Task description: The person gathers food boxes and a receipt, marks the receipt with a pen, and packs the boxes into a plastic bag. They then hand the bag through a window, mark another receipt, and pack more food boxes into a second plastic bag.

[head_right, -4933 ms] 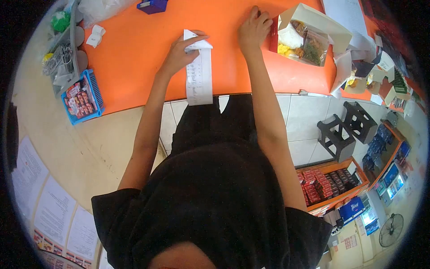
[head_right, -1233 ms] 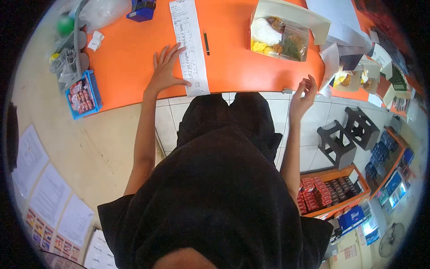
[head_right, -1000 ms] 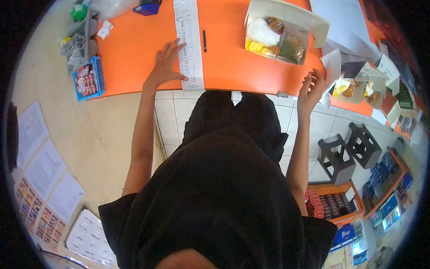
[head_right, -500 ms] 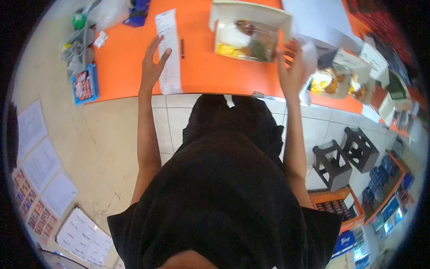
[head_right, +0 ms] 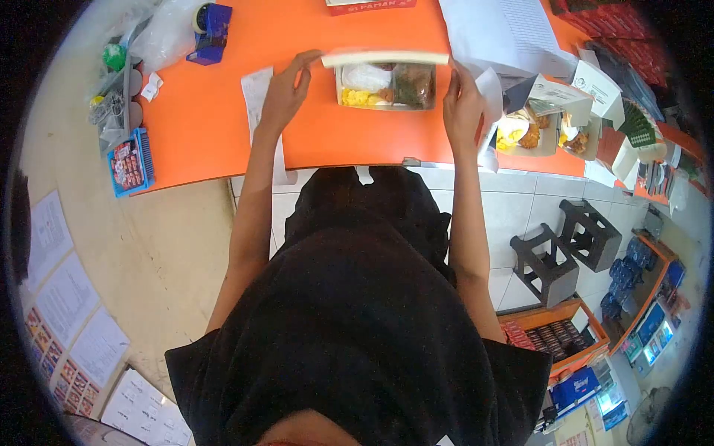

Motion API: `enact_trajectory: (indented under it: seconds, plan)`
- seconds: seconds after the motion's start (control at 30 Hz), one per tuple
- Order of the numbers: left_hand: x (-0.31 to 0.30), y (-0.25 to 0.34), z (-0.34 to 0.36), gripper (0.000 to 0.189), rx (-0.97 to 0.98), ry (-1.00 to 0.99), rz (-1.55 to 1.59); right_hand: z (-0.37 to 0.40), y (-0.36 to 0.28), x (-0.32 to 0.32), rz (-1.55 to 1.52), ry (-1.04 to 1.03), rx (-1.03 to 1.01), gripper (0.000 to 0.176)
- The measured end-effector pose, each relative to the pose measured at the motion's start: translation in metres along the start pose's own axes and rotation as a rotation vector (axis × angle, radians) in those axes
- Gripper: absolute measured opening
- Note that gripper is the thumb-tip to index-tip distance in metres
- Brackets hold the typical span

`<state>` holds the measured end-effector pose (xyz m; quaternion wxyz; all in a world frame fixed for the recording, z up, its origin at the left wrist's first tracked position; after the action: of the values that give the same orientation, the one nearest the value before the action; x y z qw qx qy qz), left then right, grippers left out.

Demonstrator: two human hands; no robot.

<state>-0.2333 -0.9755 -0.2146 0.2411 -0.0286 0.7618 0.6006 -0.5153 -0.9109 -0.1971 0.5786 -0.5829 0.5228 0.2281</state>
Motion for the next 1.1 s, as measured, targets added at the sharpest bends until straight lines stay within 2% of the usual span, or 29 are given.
enact_trajectory:
  seconds: [0.07, 0.13, 0.17, 0.2, 0.27, 0.33, 0.43, 0.47, 0.53, 0.57, 0.6, 0.63, 0.7, 0.73, 0.8, 0.87, 0.93, 1.0, 1.07, 1.1]
  plan:
    - [-0.002, 0.002, 0.008, 0.036, -0.014, -0.024, -0.032, 0.009, 0.004, 0.016, -0.081, 0.056, -0.028, 0.024]
    - [-0.004, 0.005, 0.042, 0.036, -0.043, -0.045, -0.056, 0.018, 0.005, 0.022, -0.287, -0.016, 0.02, 0.024]
    - [-0.011, -0.002, 0.07, 0.039, -0.1, 0.221, -0.371, 0.021, 0.011, 0.025, -0.231, -0.023, 0.014, 0.025]
    - [-0.017, -0.014, 0.096, 0.042, -0.161, 0.491, -0.689, 0.023, 0.018, 0.029, -0.173, -0.088, 0.091, 0.029]
    - [-0.017, -0.054, 0.131, 0.044, -0.216, 0.47, -0.714, 0.027, 0.025, 0.039, -0.208, -0.067, 0.131, 0.029]
    - [-0.029, -0.066, 0.141, 0.048, -0.294, 0.435, -0.726, 0.026, 0.012, 0.032, -0.182, -0.138, 0.142, 0.03]
    - [-0.047, -0.096, 0.106, 0.05, -0.219, 0.424, -0.632, 0.029, 0.012, 0.038, -0.151, -0.068, 0.061, 0.03]
    - [-0.059, -0.11, 0.088, 0.048, -0.186, 0.47, -0.699, 0.029, 0.021, 0.043, -0.123, -0.013, 0.002, 0.03]
    - [-0.07, -0.126, 0.037, 0.047, -0.123, 0.542, -0.744, 0.027, 0.003, 0.032, -0.122, 0.025, 0.033, 0.027]
    - [-0.076, -0.13, 0.006, 0.044, -0.141, 0.569, -0.525, 0.028, 0.022, 0.04, -0.066, -0.017, 0.048, 0.027]
    - [-0.081, -0.133, -0.023, 0.04, -0.16, 0.584, -0.304, 0.024, 0.003, 0.03, -0.104, 0.1, 0.023, 0.035]
    - [-0.082, -0.132, -0.05, 0.04, -0.138, 0.599, -0.285, 0.016, -0.013, 0.012, -0.067, 0.156, 0.008, 0.038]
    - [-0.074, -0.124, -0.103, 0.03, -0.048, 0.659, -0.53, 0.0, -0.022, 0.0, -0.028, 0.315, -0.068, 0.042]
    - [-0.076, -0.128, -0.128, 0.03, -0.044, 0.676, -0.516, -0.015, -0.039, -0.006, -0.146, 0.445, -0.143, 0.034]
    - [-0.079, -0.143, -0.167, 0.025, -0.154, 0.591, -0.377, -0.05, -0.051, -0.014, -0.255, 0.274, -0.018, 0.028]
    - [-0.085, -0.155, -0.196, 0.029, -0.062, 0.712, -0.26, -0.102, -0.055, -0.008, -0.325, -0.03, 0.027, 0.03]
    - [-0.086, -0.161, -0.216, 0.037, -0.059, 0.738, -0.185, -0.153, -0.046, 0.017, -0.272, -0.289, 0.012, 0.037]
    - [-0.088, -0.148, -0.222, 0.038, -0.21, 0.527, -0.198, -0.19, -0.033, 0.037, -0.167, -0.523, -0.05, 0.056]
    - [-0.077, -0.136, -0.209, 0.036, 0.037, 0.449, -0.097, -0.215, -0.041, 0.044, 0.02, -0.717, 0.036, 0.074]
    - [-0.067, -0.129, -0.196, 0.035, 0.114, 0.475, -0.147, -0.23, -0.024, 0.055, -0.04, -0.767, 0.003, 0.083]
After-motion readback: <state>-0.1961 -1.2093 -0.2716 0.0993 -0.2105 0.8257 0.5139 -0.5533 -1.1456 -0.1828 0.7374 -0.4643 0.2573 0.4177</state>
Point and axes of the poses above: each hand's wrist, its own z-axis away from the middle knuckle, its own x-axis out of the palm, y = z × x, the point moved 1 cm from there along -z, towards the middle knuckle, and after that the axes turned 15 degrees about z, right-handed, at the moved point
